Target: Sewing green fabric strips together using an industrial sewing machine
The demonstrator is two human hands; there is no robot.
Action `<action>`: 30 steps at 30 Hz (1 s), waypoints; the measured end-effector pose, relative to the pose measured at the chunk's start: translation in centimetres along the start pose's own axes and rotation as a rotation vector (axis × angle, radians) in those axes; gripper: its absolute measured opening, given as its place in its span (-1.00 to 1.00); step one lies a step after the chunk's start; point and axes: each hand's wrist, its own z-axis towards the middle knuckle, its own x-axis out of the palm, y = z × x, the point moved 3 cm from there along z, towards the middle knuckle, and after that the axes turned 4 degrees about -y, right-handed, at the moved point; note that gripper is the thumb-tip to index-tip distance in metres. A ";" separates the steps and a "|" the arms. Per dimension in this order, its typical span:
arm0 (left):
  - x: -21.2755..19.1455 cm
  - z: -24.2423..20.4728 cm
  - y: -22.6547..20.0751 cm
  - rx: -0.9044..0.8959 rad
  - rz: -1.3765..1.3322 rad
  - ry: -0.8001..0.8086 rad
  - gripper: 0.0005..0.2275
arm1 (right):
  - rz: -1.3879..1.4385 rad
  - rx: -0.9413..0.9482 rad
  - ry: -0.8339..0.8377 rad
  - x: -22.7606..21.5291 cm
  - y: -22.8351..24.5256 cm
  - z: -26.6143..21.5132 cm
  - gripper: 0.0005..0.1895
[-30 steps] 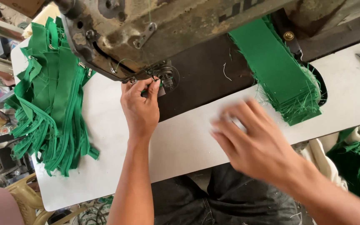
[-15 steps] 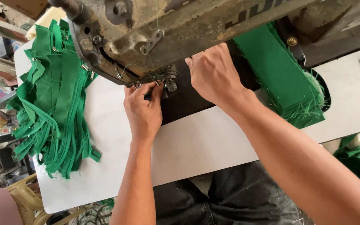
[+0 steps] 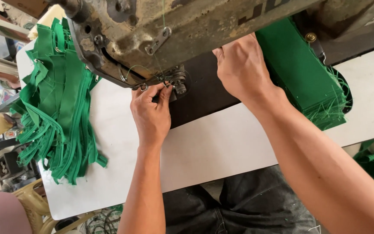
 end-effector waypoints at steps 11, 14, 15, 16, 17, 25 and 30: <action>0.2 0.2 -0.2 0.014 -0.008 -0.001 -0.87 | 0.105 -0.393 -0.114 -2.2 4.4 -0.3 -0.80; 0.4 0.1 0.3 -0.029 0.002 0.003 -0.88 | 0.331 -0.502 -0.140 -2.4 6.4 -0.5 -0.92; 0.3 0.1 0.2 -0.028 0.002 0.003 -0.88 | 0.331 -0.502 -0.140 -2.2 6.4 -0.7 -0.92; 0.2 0.1 0.1 -0.029 0.009 0.000 -0.88 | 0.274 -0.502 -0.134 -1.9 6.4 -0.7 -0.78; 0.1 0.1 0.0 -0.029 0.016 -0.002 -0.88 | 0.218 -0.502 -0.129 -1.6 6.5 -0.8 -0.59; -0.1 0.1 -0.3 -0.001 0.005 -0.006 -0.86 | 0.108 -0.211 -0.118 0.8 2.8 -0.8 -0.80; 0.0 0.1 -0.2 0.004 0.023 -0.012 -0.83 | 0.117 -0.219 -0.146 0.7 2.9 -0.9 -0.85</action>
